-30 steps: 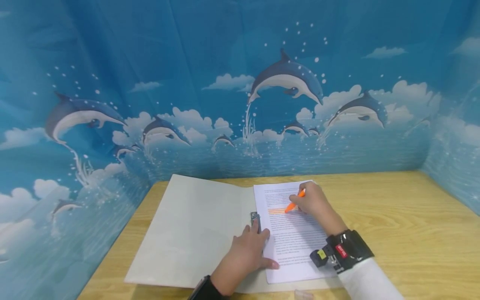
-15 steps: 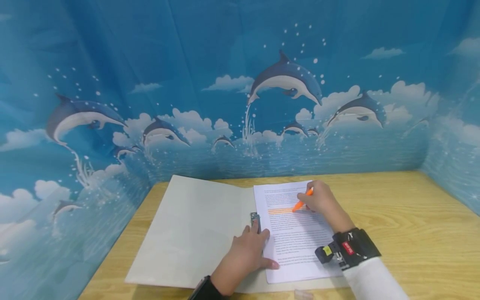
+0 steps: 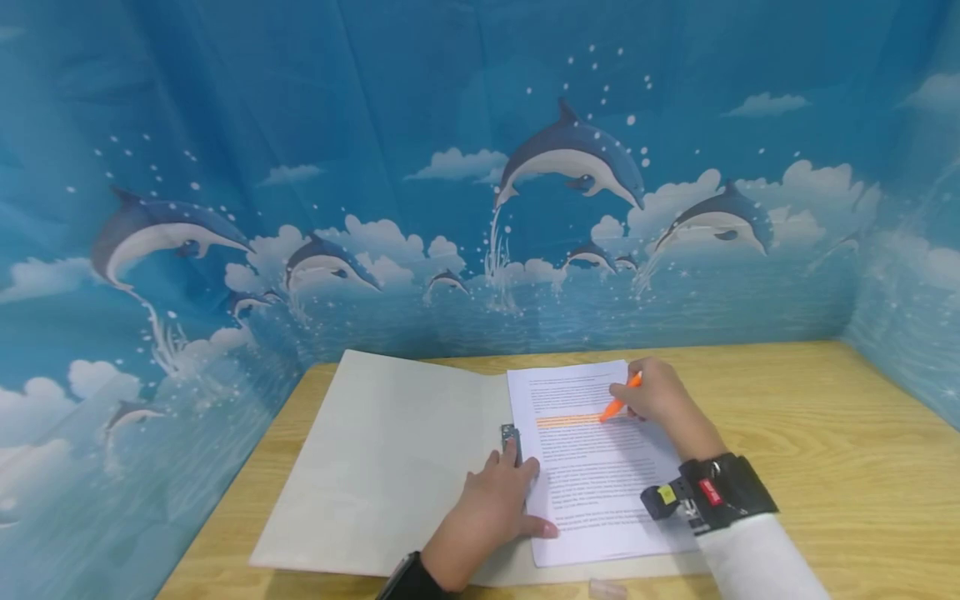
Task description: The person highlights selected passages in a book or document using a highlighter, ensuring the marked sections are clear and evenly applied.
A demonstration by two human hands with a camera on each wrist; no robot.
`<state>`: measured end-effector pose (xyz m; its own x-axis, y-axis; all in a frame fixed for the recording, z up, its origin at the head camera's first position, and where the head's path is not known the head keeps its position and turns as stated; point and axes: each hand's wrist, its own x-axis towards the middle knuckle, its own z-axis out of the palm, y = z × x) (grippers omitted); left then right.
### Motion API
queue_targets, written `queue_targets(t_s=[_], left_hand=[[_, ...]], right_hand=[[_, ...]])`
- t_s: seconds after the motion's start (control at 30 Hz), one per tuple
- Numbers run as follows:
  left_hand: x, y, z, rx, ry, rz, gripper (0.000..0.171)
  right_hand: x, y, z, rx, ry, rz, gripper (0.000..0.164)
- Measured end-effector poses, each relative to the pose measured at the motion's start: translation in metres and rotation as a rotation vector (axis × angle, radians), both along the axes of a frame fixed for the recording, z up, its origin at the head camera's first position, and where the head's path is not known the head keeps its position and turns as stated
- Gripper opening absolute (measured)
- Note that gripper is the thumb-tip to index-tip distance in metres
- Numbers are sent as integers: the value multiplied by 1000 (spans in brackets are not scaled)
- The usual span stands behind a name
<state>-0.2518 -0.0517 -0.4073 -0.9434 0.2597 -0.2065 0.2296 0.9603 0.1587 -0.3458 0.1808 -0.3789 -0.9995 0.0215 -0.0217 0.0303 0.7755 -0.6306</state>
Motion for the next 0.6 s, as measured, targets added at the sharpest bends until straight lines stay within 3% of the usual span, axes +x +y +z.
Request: queue_targets(t_s=[0.3, 0.4, 0.6], left_hand=[[0, -1, -1, 10, 2, 0, 93], [0, -1, -1, 8, 8, -4, 93], [-1, 0, -1, 11, 8, 1, 93]], right_hand=[[1, 14, 1, -19, -43, -21, 32], [2, 18, 3, -14, -30, -13, 23], [1, 27, 3, 4, -21, -8, 22]])
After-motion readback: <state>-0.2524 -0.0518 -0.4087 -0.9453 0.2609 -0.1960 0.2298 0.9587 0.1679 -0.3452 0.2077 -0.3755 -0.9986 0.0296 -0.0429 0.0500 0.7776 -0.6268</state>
